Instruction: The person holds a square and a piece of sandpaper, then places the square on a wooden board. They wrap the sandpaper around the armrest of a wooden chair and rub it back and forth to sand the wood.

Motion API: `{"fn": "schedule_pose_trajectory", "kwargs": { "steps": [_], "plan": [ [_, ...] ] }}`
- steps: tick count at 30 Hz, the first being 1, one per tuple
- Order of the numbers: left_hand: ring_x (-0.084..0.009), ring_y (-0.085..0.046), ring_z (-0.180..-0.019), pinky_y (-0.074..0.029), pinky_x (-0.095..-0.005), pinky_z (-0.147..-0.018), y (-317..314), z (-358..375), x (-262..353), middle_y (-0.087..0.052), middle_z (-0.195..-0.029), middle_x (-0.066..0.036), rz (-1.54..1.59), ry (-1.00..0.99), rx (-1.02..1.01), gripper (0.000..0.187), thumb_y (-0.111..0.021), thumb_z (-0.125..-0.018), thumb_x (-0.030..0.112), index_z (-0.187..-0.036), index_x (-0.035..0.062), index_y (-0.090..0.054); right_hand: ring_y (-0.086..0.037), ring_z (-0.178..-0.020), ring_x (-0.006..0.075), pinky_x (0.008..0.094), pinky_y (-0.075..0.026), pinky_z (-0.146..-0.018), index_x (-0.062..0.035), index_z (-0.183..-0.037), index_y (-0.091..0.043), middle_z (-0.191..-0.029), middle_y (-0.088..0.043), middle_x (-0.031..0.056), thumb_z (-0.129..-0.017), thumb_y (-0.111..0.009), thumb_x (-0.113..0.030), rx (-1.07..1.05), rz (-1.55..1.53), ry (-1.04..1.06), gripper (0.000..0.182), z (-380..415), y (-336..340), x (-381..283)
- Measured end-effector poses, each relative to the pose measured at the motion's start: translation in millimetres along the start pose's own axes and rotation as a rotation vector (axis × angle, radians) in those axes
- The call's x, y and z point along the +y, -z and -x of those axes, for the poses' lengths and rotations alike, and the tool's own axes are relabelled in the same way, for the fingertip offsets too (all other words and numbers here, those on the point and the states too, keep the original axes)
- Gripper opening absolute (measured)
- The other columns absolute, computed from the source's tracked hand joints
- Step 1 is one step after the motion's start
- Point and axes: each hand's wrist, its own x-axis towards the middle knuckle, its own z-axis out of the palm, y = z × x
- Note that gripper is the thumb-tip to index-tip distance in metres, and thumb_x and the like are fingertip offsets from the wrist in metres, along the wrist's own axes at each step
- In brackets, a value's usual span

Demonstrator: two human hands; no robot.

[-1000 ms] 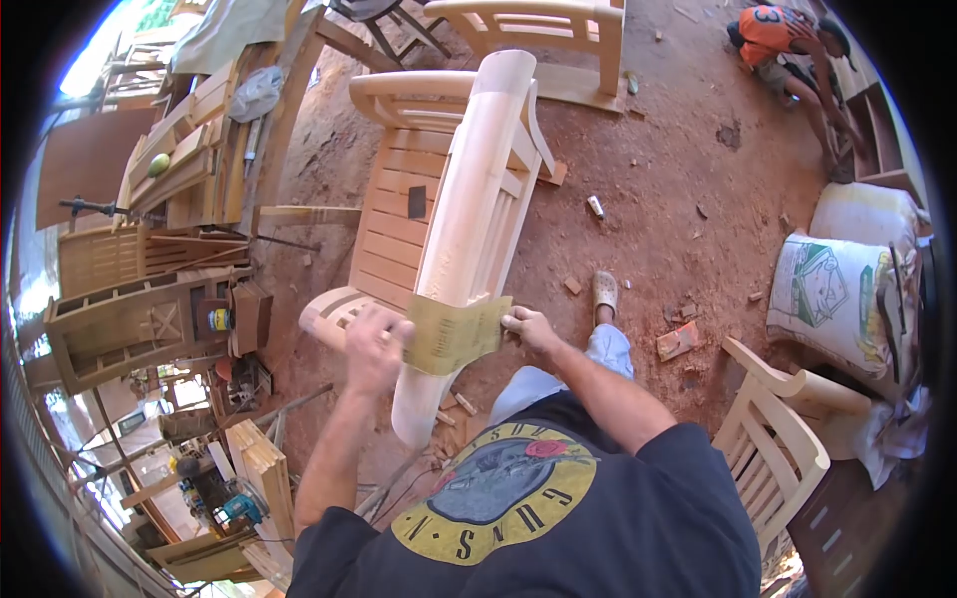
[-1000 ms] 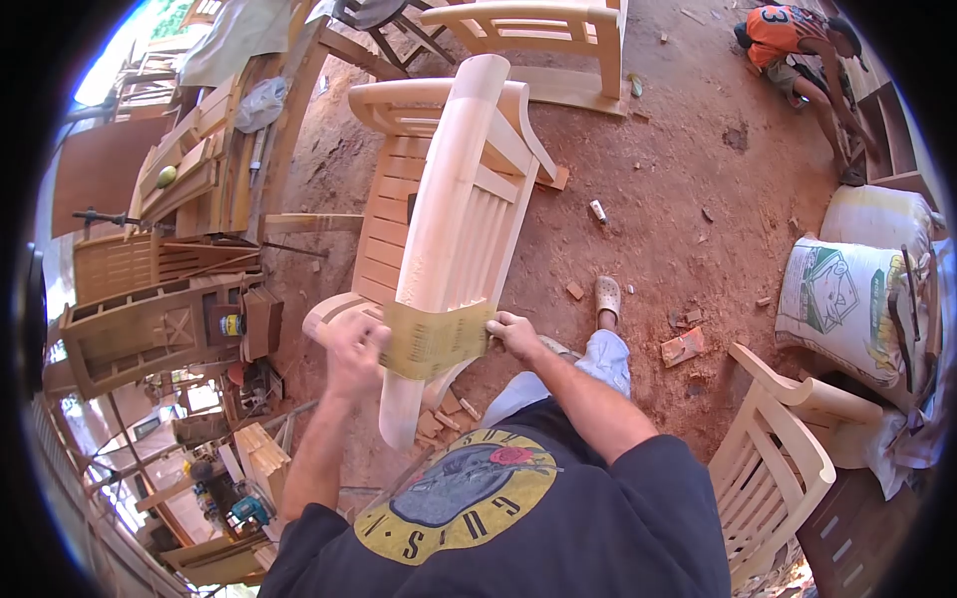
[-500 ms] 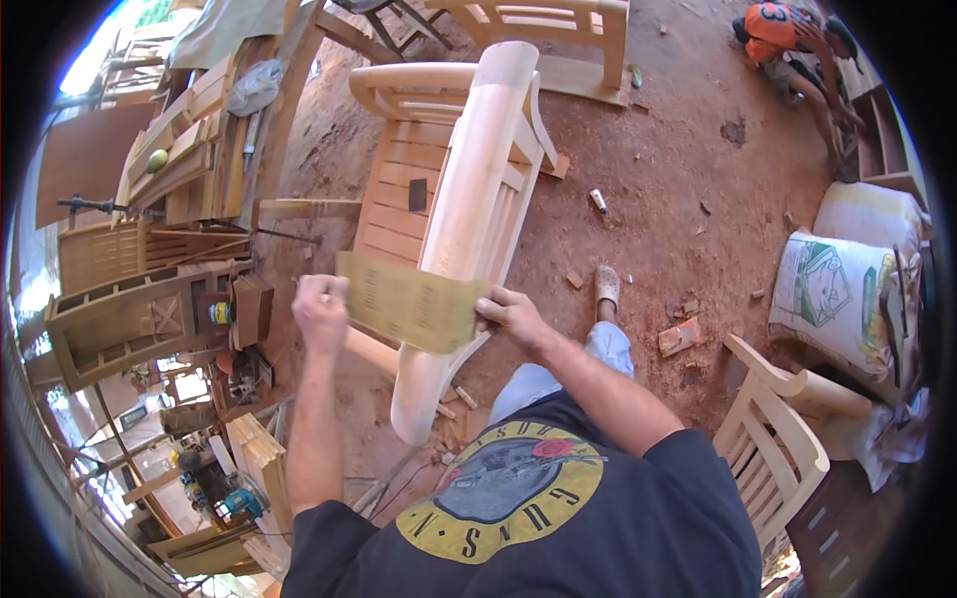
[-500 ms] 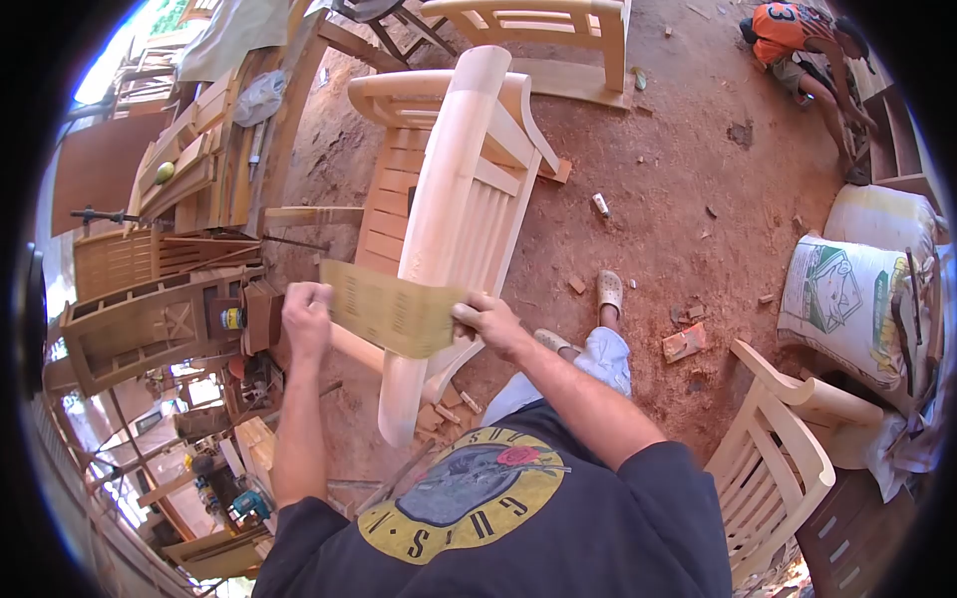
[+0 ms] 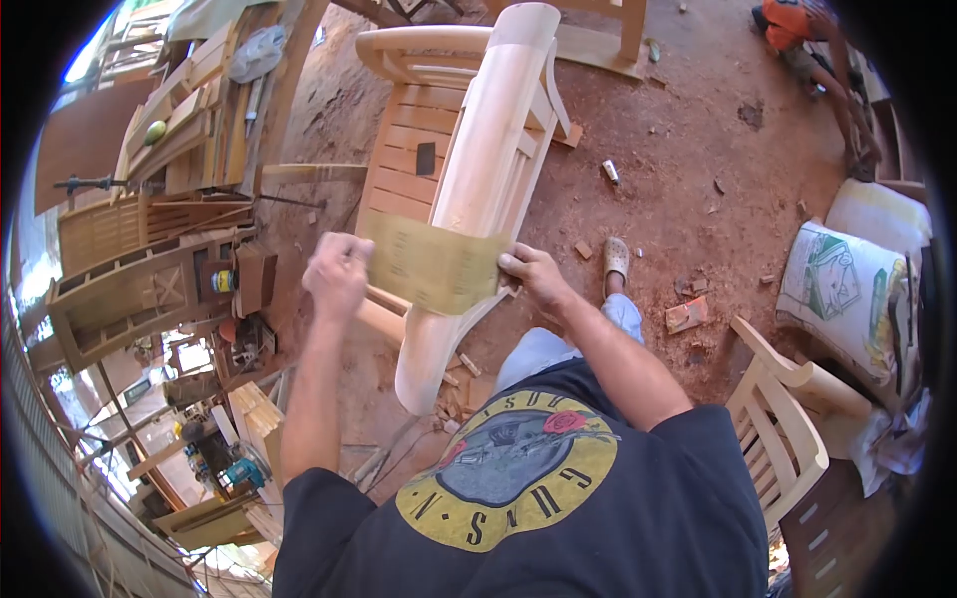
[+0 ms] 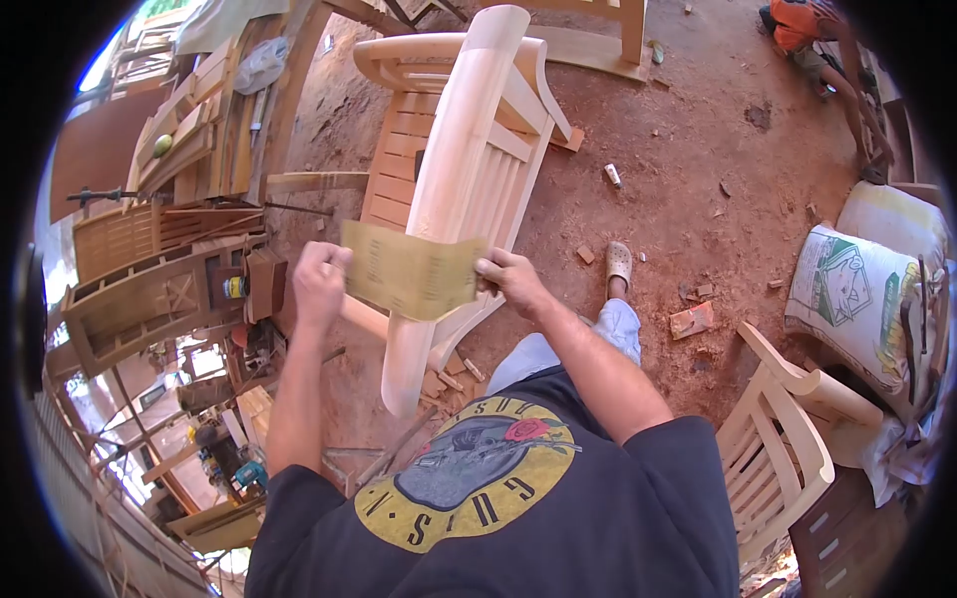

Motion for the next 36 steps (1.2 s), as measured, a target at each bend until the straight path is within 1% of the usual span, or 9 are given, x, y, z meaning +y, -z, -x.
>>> {"fn": "schedule_pose_trajectory", "kwargs": {
  "steps": [4, 8, 13, 16, 20, 26, 31, 34, 36],
  "plan": [
    [-0.0276, -0.060, -0.077, -0.047, -0.0400, -0.069, -14, 29, 52, -0.061, -0.082, -0.012, 0.037, -0.180, -0.151, 0.013, -0.071, -0.088, 0.012, -0.084, 0.0013, -0.065, -0.058, -0.065, 0.0090, 0.0246, -0.044, -0.058, -0.0031, -0.101, -0.067, -0.078, -0.065, 0.0013, -0.099, -0.061, -0.019, 0.132, 0.062, -0.108, 0.017, -14, 55, 61],
    [-0.0313, -0.060, -0.076, -0.047, -0.0413, -0.070, 13, 9, -23, -0.059, -0.077, -0.013, -0.097, 0.123, 0.112, 0.016, -0.072, -0.086, 0.015, -0.083, 0.0010, -0.064, -0.057, -0.064, 0.0088, 0.0252, -0.044, -0.057, -0.0057, -0.098, -0.067, -0.078, -0.064, 0.0000, -0.099, -0.061, -0.021, -0.096, 0.022, -0.017, 0.017, 22, -34, 12],
    [-0.0326, -0.060, -0.077, -0.046, -0.0440, -0.074, 6, 44, 33, -0.059, -0.078, -0.013, 0.027, -0.098, -0.188, 0.019, -0.071, -0.087, 0.018, -0.082, 0.0006, -0.063, -0.057, -0.066, 0.0082, 0.0255, -0.044, -0.058, -0.0064, -0.098, -0.068, -0.079, -0.065, 0.0005, -0.099, -0.061, -0.023, 0.002, 0.095, -0.119, 0.017, 6, 26, 67],
    [-0.0331, -0.060, -0.076, -0.046, -0.0447, -0.073, -6, 58, 41, -0.059, -0.079, -0.014, 0.026, -0.173, -0.146, 0.020, -0.071, -0.087, 0.017, -0.081, 0.0003, -0.062, -0.058, -0.069, 0.0084, 0.0259, -0.045, -0.061, -0.0055, -0.104, -0.068, -0.083, -0.065, 0.0001, -0.098, -0.063, -0.022, 0.024, 0.107, -0.150, 0.019, 3, 40, 86],
    [-0.0336, -0.058, -0.076, -0.046, -0.0439, -0.071, 31, 49, -33, -0.059, -0.079, -0.013, -0.043, 0.169, -0.014, 0.018, -0.070, -0.087, 0.016, -0.080, 0.0026, -0.062, -0.058, -0.071, 0.0088, 0.0270, -0.047, -0.064, -0.0031, -0.107, -0.068, -0.083, -0.065, -0.0014, -0.099, -0.063, -0.021, -0.159, -0.045, -0.117, 0.021, 40, -44, 35],
    [-0.0340, -0.059, -0.073, -0.046, -0.0443, -0.068, 4, 82, 41, -0.061, -0.077, -0.014, -0.005, -0.188, -0.187, 0.018, -0.072, -0.085, 0.015, -0.078, 0.0012, -0.062, -0.058, -0.069, 0.0091, 0.0261, -0.046, -0.063, -0.0039, -0.105, -0.068, -0.080, -0.064, -0.0015, -0.098, -0.061, -0.021, 0.010, 0.172, -0.169, 0.019, 9, 19, 108],
    [-0.0312, -0.058, -0.070, -0.045, -0.0420, -0.064, 34, 75, -64, -0.060, -0.076, -0.014, -0.123, 0.119, 0.018, 0.014, -0.070, -0.085, 0.012, -0.080, 0.0000, -0.064, -0.058, -0.068, 0.0078, 0.0245, -0.046, -0.063, -0.0050, -0.103, -0.068, -0.078, -0.064, -0.0016, -0.099, -0.062, -0.023, -0.144, 0.013, -0.101, 0.019, 48, -50, 52],
    [-0.0316, -0.057, -0.068, -0.046, -0.0428, -0.066, 31, 75, -26, -0.059, -0.076, -0.013, 0.036, 0.125, -0.099, 0.016, -0.071, -0.085, 0.013, -0.079, 0.0004, -0.063, -0.059, -0.069, 0.0079, 0.0242, -0.047, -0.063, -0.0053, -0.102, -0.068, -0.079, -0.064, -0.0017, -0.099, -0.062, -0.023, -0.062, 0.064, -0.112, 0.019, 40, -35, 67],
    [-0.0325, -0.058, -0.069, -0.046, -0.0446, -0.067, 12, 86, 3, -0.058, -0.076, -0.011, 0.045, -0.079, -0.165, 0.019, -0.072, -0.084, 0.017, -0.078, 0.0013, -0.062, -0.060, -0.070, 0.0082, 0.0251, -0.048, -0.064, -0.0045, -0.102, -0.068, -0.081, -0.065, -0.0011, -0.099, -0.062, -0.023, 0.053, 0.138, -0.163, 0.019, 29, 1, 111]
  ]
}}
